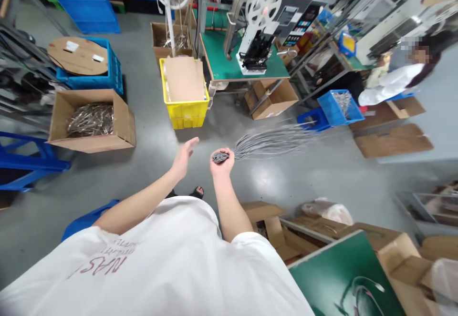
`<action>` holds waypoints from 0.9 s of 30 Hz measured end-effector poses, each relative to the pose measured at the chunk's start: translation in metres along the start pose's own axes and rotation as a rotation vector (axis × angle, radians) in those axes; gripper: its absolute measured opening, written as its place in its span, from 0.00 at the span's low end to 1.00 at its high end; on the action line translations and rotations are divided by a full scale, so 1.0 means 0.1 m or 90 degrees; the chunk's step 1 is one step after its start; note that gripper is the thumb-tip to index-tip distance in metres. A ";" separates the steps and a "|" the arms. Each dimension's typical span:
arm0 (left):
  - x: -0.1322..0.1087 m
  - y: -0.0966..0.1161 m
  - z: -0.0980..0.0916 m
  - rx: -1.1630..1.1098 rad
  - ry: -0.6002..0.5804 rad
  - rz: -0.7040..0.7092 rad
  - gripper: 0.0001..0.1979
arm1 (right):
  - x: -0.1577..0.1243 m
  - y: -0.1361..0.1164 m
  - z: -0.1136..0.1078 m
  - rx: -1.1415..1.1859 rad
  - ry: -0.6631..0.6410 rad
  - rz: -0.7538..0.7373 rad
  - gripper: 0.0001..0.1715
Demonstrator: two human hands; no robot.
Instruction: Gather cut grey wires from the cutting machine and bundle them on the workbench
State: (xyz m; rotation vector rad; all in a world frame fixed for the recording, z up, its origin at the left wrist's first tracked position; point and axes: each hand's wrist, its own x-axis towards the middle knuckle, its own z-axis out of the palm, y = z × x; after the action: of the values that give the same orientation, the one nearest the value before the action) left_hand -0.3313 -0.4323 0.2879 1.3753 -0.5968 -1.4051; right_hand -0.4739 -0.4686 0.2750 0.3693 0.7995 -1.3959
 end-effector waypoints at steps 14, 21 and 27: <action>-0.48 -0.32 -1.67 0.097 0.271 -0.155 0.21 | 0.42 -0.03 -0.72 0.048 0.106 0.236 0.11; -0.19 -0.28 -1.31 0.055 0.195 -0.153 0.20 | 0.67 -0.51 -0.45 0.112 0.098 0.115 0.12; -0.02 -0.17 -0.90 -0.040 0.124 -0.156 0.20 | 0.48 -1.03 0.17 0.140 0.066 -0.034 0.10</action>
State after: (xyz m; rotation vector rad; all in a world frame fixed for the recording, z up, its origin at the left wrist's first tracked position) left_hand -0.2537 -0.3974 0.2545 1.5517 -0.2610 -1.4460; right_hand -0.5693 -0.5325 0.2763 0.5972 0.7463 -1.5297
